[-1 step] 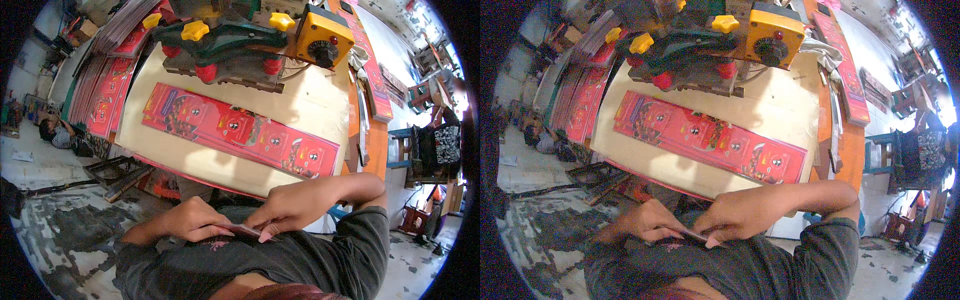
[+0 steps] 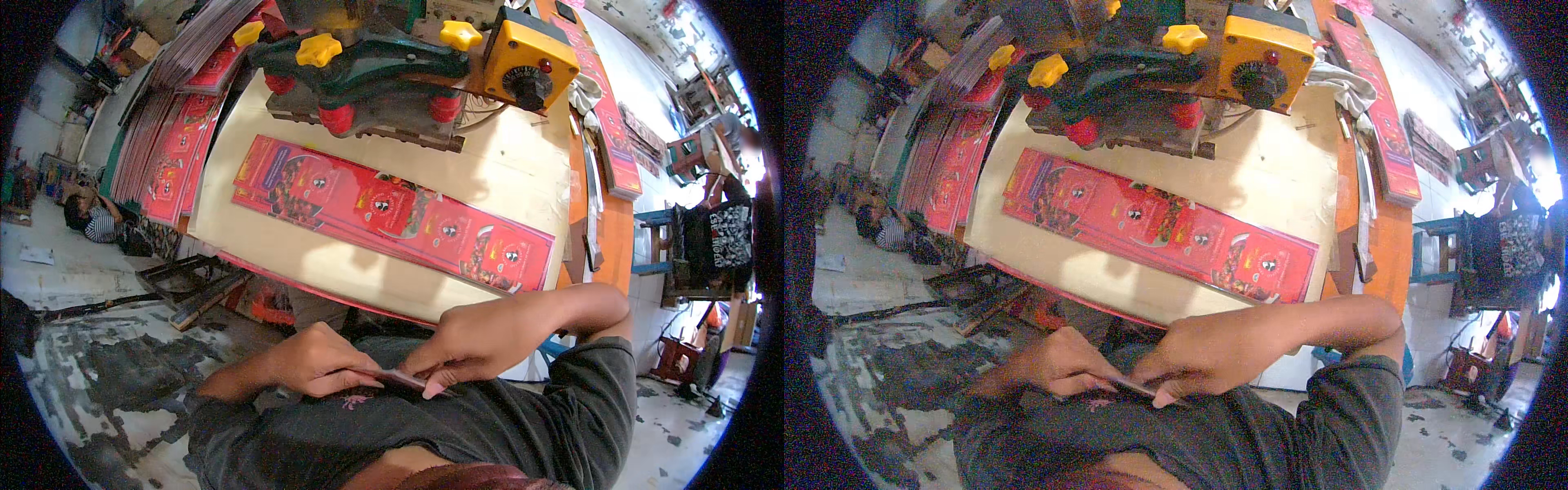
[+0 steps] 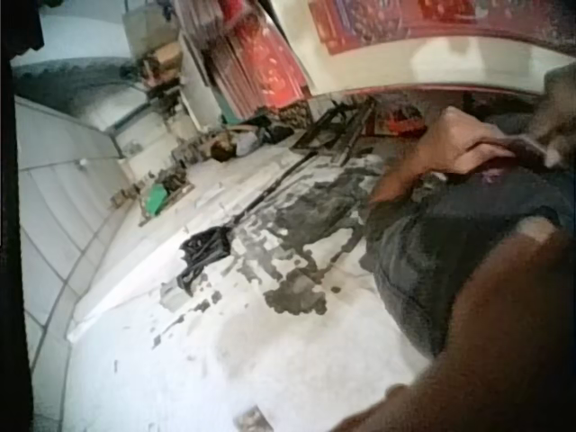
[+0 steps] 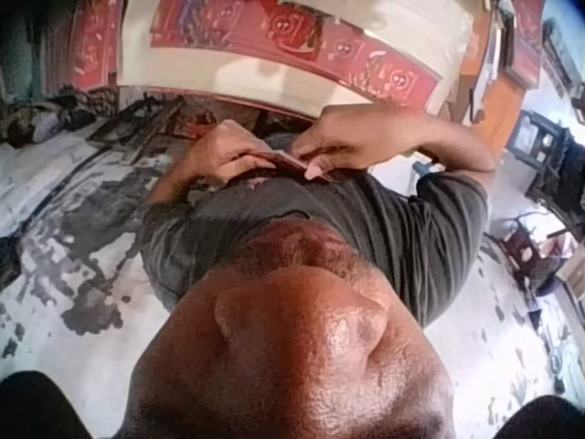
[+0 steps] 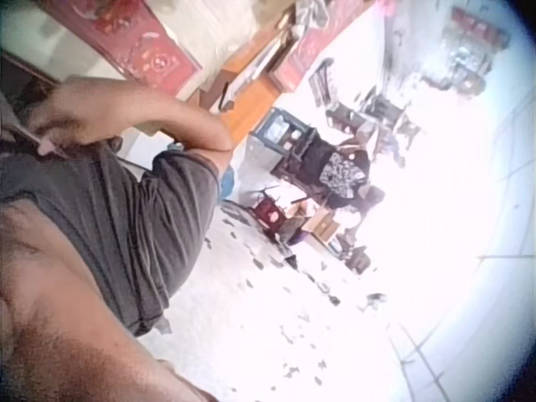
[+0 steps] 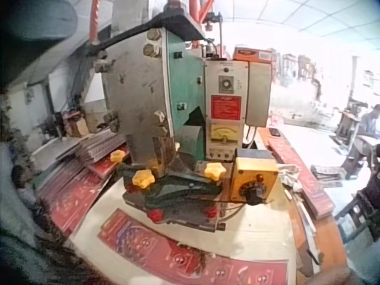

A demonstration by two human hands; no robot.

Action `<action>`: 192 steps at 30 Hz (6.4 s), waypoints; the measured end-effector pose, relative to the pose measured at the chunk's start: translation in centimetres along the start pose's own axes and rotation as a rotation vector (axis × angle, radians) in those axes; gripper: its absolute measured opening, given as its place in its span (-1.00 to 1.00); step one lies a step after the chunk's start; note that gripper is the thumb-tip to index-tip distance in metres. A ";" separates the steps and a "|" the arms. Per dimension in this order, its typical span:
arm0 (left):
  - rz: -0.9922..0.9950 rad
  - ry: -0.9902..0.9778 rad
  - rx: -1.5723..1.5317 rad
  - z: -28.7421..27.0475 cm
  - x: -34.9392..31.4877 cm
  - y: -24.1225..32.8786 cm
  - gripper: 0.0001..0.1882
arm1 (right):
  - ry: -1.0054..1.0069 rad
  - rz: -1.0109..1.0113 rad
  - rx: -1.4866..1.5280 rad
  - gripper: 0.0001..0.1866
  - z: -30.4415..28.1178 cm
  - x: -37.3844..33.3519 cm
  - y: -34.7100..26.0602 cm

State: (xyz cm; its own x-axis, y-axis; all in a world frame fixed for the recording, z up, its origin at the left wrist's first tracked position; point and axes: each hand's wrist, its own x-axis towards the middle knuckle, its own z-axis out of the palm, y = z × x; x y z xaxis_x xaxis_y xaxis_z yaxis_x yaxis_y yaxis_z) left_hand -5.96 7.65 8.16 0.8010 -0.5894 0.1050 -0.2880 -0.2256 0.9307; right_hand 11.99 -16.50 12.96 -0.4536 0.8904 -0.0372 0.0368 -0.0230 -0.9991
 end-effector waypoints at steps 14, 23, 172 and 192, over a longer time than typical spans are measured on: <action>0.053 0.029 0.009 0.6 0.8 1.1 -0.80 | 0.102 0.048 -0.151 -0.70 1.9 -0.5 -1.0; -0.024 0.111 0.283 0.3 0.9 0.6 -0.86 | 0.129 0.153 -0.290 -0.70 0.7 -0.6 -0.9; -0.676 0.519 0.992 -12.8 8.1 -11.6 -0.50 | 0.370 0.814 -0.037 -0.63 -9.5 -0.4 4.8; -0.689 0.494 1.022 -13.0 8.2 -11.6 -0.43 | 0.411 0.827 -0.035 -0.50 -9.1 0.0 4.3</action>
State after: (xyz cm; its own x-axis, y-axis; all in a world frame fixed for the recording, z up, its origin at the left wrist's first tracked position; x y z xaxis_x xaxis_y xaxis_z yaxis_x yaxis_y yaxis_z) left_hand 10.80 15.47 2.74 0.9841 0.1731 0.0395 0.1628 -0.9687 0.1872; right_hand 20.26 -12.52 8.85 0.0804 0.6882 -0.7211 0.2382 -0.7157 -0.6565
